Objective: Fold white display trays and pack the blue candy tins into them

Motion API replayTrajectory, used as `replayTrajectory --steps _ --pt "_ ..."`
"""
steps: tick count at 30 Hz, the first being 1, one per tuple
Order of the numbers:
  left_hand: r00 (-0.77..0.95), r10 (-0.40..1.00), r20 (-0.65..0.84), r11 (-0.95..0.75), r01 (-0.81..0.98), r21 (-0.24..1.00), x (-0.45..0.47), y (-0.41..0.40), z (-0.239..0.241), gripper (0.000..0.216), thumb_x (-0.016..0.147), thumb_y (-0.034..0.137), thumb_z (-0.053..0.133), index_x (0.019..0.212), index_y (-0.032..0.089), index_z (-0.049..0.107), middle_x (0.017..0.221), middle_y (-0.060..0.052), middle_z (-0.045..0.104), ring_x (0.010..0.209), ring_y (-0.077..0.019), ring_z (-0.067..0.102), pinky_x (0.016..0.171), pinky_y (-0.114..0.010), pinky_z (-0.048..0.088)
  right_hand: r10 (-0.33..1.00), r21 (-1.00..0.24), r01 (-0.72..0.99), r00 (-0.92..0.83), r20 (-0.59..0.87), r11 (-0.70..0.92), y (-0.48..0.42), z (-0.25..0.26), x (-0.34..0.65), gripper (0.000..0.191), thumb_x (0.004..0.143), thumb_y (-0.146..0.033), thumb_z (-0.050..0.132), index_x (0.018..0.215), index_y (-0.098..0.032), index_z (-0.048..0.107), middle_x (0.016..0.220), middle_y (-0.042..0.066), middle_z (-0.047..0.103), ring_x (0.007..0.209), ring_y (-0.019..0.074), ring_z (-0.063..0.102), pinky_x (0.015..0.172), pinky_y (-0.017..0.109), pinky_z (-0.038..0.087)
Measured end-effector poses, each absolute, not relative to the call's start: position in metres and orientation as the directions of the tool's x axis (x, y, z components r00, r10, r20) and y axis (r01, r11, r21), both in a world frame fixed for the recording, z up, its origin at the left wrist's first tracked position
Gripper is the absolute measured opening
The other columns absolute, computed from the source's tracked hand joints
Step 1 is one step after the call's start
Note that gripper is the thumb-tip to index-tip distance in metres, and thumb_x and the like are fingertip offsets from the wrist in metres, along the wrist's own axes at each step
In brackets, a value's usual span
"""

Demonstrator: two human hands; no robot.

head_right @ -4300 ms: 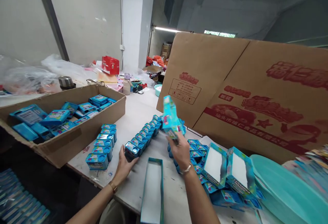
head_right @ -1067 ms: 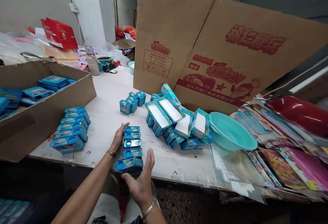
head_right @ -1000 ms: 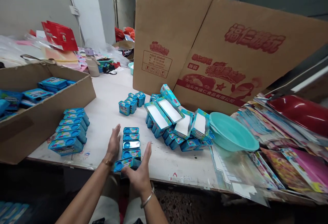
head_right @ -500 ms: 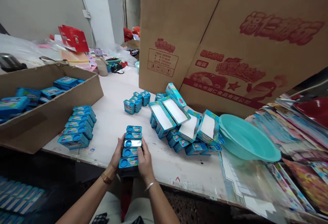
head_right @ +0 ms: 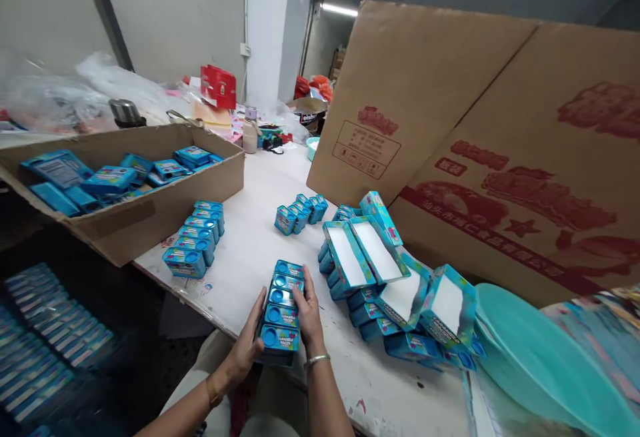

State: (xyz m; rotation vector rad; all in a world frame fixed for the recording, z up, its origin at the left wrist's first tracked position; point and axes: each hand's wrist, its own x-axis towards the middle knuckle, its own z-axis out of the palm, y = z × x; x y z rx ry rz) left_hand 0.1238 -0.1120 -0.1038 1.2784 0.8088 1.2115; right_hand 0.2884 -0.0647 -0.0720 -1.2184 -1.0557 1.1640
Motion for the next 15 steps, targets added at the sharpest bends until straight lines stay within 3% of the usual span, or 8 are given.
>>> replayTrajectory --steps 2,4,6,8,10,12,15 --pt "0.229 0.950 0.213 -0.177 -0.169 0.970 0.118 -0.114 -0.103 0.106 0.074 0.080 0.045 0.155 0.024 0.008 0.164 -0.009 0.005 0.149 -0.0329 0.003 0.122 -0.050 0.007 0.987 -0.999 0.049 0.157 0.023 0.015 -0.052 -0.067 0.294 0.069 0.085 -0.054 0.059 0.145 -0.025 0.040 0.149 0.007 0.043 0.136 0.0261 0.040 0.110 0.041 0.035" --pt "0.194 0.948 0.252 -0.231 -0.124 0.965 0.117 -0.113 -0.101 0.109 0.072 0.083 0.042 0.155 0.025 0.001 0.164 -0.011 0.003 0.149 -0.0337 0.002 0.121 -0.053 0.007 0.994 -0.978 0.203 0.092 0.066 0.046 -0.030 -0.058 0.298 0.061 0.086 -0.057 0.057 0.134 -0.021 0.052 0.135 0.010 0.055 0.126 0.0262 0.048 0.105 0.039 0.038" --pt "0.216 0.918 0.332 -0.336 -0.020 0.942 0.118 -0.113 -0.100 0.129 0.061 0.082 0.059 0.154 0.025 -0.009 0.163 -0.014 -0.004 0.148 -0.0392 -0.001 0.120 -0.059 0.008 0.995 -0.947 0.313 -0.085 0.044 0.069 -0.005 -0.048 0.302 0.050 0.088 -0.061 0.050 0.109 -0.018 0.065 0.109 0.008 0.066 0.106 0.0241 0.057 0.094 0.036 0.044" --pt "0.297 0.857 0.422 -0.472 0.119 0.874 0.117 -0.115 -0.104 0.146 0.051 0.070 0.078 0.152 0.028 -0.018 0.162 -0.014 -0.015 0.146 -0.0449 -0.005 0.117 -0.065 0.011 0.963 -0.920 0.386 -0.266 -0.041 0.068 0.013 -0.041 0.306 0.050 0.088 -0.063 0.046 0.084 -0.017 0.065 0.083 0.003 0.063 0.082 0.0195 0.057 0.078 0.032 0.045" --pt "0.382 0.797 0.468 -0.569 0.213 0.794 0.114 -0.118 -0.112 0.139 0.060 0.055 0.082 0.150 0.033 -0.022 0.160 -0.011 -0.022 0.145 -0.0455 -0.006 0.115 -0.068 0.014 0.922 -0.907 0.418 -0.365 -0.127 0.040 0.022 -0.038 0.309 0.051 0.087 -0.064 0.049 0.074 -0.016 0.061 0.071 0.000 0.056 0.069 0.0154 0.051 0.068 0.028 0.041" --pt "0.442 0.757 0.481 -0.614 0.228 0.756 0.111 -0.121 -0.122 0.127 0.071 0.046 0.077 0.149 0.036 -0.023 0.162 -0.009 -0.018 0.146 -0.0433 -0.002 0.115 -0.066 0.018 0.886 -0.914 0.406 -0.422 -0.191 -0.004 0.021 -0.039 0.311 0.048 0.085 -0.062 0.054 0.075 -0.015 0.061 0.069 -0.002 0.053 0.067 0.0135 0.047 0.065 0.027 0.038" --pt "0.468 0.739 0.485 -0.629 0.219 0.746 0.111 -0.122 -0.132 0.126 0.071 0.048 0.076 0.150 0.034 -0.021 0.163 -0.011 -0.007 0.147 -0.0417 0.003 0.117 -0.062 0.020 0.859 -0.916 0.399 -0.456 -0.233 -0.037 0.010 -0.043 0.312 0.045 0.086 -0.059 0.055 0.075 -0.015 0.062 0.068 -0.002 0.052 0.066 0.0126 0.045 0.062 0.025 0.034"
